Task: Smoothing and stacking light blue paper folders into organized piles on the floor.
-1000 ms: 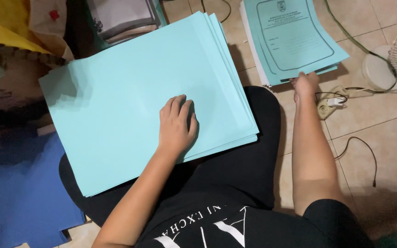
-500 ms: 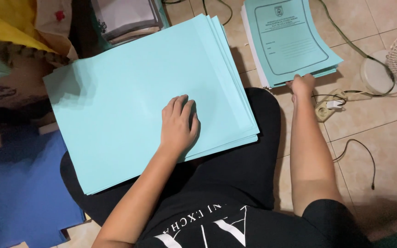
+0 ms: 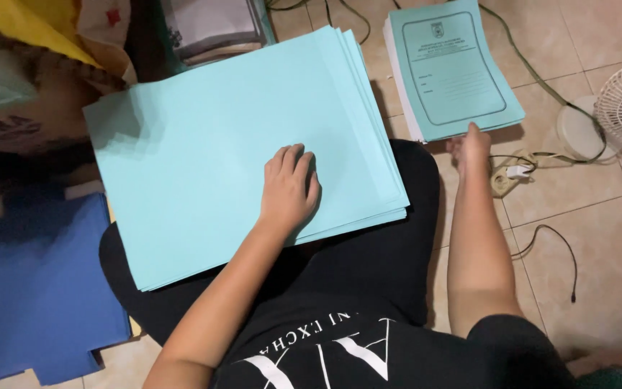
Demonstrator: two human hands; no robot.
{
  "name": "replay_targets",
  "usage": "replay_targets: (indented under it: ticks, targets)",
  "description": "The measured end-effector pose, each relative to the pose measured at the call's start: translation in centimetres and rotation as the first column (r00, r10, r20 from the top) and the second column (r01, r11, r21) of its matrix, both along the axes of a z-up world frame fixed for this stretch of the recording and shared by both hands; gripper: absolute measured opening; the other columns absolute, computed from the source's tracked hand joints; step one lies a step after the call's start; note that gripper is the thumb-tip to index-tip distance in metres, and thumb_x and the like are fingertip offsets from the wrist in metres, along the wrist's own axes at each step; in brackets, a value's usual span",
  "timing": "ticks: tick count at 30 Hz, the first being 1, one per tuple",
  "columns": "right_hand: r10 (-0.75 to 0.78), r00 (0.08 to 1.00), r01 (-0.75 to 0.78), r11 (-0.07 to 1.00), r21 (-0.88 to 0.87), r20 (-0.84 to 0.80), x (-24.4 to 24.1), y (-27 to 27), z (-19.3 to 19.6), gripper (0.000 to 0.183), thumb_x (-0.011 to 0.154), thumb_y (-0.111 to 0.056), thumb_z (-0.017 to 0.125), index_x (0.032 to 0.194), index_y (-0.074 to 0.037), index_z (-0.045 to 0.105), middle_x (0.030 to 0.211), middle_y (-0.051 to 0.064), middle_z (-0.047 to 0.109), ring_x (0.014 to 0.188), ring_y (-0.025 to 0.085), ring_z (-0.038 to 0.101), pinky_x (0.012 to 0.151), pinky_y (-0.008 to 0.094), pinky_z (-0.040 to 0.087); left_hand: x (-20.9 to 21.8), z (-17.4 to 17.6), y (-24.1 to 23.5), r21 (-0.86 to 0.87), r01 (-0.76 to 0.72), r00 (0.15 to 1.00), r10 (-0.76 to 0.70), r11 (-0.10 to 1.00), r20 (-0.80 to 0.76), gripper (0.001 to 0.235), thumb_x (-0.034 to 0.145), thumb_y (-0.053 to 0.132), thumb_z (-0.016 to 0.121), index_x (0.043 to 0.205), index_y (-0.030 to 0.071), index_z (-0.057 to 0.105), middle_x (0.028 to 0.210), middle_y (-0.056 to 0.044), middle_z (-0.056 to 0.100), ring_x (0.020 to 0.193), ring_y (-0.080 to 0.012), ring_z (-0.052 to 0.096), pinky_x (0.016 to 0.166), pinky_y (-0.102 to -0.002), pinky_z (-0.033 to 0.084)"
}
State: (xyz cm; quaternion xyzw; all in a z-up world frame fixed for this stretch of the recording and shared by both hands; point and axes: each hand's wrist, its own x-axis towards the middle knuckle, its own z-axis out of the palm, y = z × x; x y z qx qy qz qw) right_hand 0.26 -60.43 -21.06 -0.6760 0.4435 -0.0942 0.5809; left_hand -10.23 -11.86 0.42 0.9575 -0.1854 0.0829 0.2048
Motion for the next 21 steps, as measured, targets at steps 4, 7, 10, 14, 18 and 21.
replay_targets:
  ticks: [4,7,10,14,18,21]
  targets:
    - [0.025,0.964,0.039,0.972,-0.231,0.266,-6.2,7.5,3.7,0.022,0.095,-0.028,0.065,0.108,-0.017,0.052,0.08,0.005,0.062,0.054,0.017,0.067,0.043,0.025,0.052,0.0,0.2,0.2,-0.014,-0.005,1.0,0.005,1.0,0.012,0.039,0.101,0.026,0.053,0.134,0.008,0.061,0.139,-0.016,0.056,0.137,-0.0338,0.047,0.11,-0.046,0.038]
    - [0.407,0.855,-0.096,0.732,-0.674,0.321,-12.3,18.9,15.5,0.016,0.1,-0.004,0.063,0.116,-0.006,0.058,0.094,0.017,0.065,0.078,0.031,0.063,0.073,0.039,0.05,-0.4,0.0,0.3,-0.006,0.005,1.0,-0.005,1.0,0.017,0.039,0.1,0.027,0.052,0.133,0.008,0.062,0.139,-0.016,0.057,0.136,-0.0333,0.048,0.11,-0.047,0.038]
    - [0.665,0.703,-0.13,0.471,-0.873,0.254,-14.8,23.7,19.5,0.014,0.1,-0.001,0.063,0.112,-0.006,0.069,0.088,0.013,0.066,0.077,0.031,0.065,0.076,0.038,0.054,-0.3,0.0,0.4,-0.019,0.008,0.999,-0.007,1.0,0.049,0.039,0.1,0.027,0.053,0.132,0.008,0.062,0.138,-0.016,0.058,0.136,-0.034,0.049,0.109,-0.047,0.039]
    - [0.65,0.734,-0.43,0.225,-0.874,-0.194,-16.4,25.4,20.5,0.035,0.096,-0.019,0.069,0.126,-0.001,0.065,0.108,0.012,0.06,0.099,0.031,0.059,0.085,0.043,0.051,-1.0,0.1,0.7,0.009,0.029,1.0,-0.029,1.0,0.0,0.041,0.101,0.029,0.05,0.135,0.009,0.061,0.142,-0.016,0.056,0.138,-0.032,0.046,0.111,-0.045,0.038]
    - [0.59,0.772,-0.42,0.194,-0.886,-0.237,-16.0,24.7,18.9,0.026,0.095,-0.023,0.07,0.118,-0.01,0.069,0.105,0.003,0.057,0.104,0.026,0.056,0.089,0.043,0.045,-1.0,0.0,0.9,0.033,0.032,0.999,-0.032,0.999,-0.003,0.042,0.102,0.031,0.049,0.137,0.01,0.06,0.143,-0.014,0.056,0.139,-0.03,0.046,0.111,-0.044,0.038]
    - [0.585,0.78,-0.443,0.264,-0.857,-0.223,-16.1,25.2,18.4,0.032,0.092,-0.021,0.072,0.121,-0.008,0.068,0.11,0.007,0.058,0.106,0.03,0.057,0.089,0.045,0.047,-1.0,-0.2,0.9,0.045,0.033,0.999,-0.032,0.998,-0.016,0.043,0.102,0.031,0.049,0.138,0.011,0.059,0.144,-0.014,0.055,0.141,-0.0297,0.045,0.112,-0.044,0.037]
